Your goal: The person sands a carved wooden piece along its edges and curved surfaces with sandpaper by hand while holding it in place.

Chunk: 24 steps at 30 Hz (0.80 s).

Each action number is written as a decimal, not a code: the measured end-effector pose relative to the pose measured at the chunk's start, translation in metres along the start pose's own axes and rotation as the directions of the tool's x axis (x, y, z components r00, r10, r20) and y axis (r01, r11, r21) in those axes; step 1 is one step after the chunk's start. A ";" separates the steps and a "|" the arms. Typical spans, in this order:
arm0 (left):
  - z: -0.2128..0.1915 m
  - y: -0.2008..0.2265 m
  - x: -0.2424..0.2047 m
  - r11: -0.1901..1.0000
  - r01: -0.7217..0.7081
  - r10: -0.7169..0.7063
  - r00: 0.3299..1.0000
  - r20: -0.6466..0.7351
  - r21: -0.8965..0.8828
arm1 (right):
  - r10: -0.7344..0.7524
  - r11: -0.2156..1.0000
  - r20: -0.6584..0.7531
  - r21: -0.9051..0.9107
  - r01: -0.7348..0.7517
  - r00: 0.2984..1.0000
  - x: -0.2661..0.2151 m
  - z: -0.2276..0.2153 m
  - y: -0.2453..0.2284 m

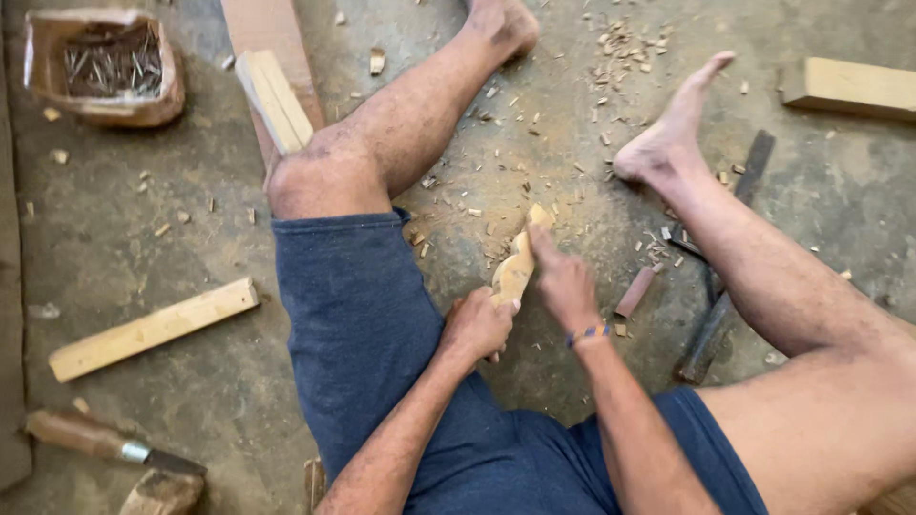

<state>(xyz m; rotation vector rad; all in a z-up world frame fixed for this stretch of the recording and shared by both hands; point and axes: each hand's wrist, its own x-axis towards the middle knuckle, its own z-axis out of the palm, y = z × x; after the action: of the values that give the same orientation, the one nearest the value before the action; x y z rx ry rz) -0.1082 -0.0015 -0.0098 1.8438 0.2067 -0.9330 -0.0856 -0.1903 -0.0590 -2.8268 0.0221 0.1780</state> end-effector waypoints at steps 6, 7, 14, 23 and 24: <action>0.001 -0.009 0.001 0.985 -0.051 0.070 0.991 -0.110 0.166 | 0.014 1.000 0.078 0.002 -0.015 0.997 0.003 -0.007 0.007; 0.004 -0.010 0.005 0.921 -0.161 0.246 0.947 -0.209 0.356 | 0.060 0.997 0.088 0.041 -0.064 0.994 -0.005 -0.006 0.008; -0.012 0.015 -0.010 0.841 -0.101 0.186 0.977 -0.108 0.532 | 0.214 0.757 0.220 0.579 -0.304 0.952 0.037 -0.029 0.077; -0.090 0.085 0.055 0.404 -0.193 0.294 0.953 0.073 0.894 | 0.449 0.443 0.002 0.868 -0.225 0.893 0.040 -0.035 0.049; -0.096 0.090 0.060 0.332 -0.266 0.397 0.910 0.121 0.905 | 0.487 0.491 0.036 0.815 -0.308 0.872 0.038 -0.025 0.042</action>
<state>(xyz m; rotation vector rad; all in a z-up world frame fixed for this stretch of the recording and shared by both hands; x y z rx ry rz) 0.0283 0.0213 0.0309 2.8173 -0.7942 -0.6363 -0.0461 -0.2380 -0.0528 -1.8426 0.6569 -0.0311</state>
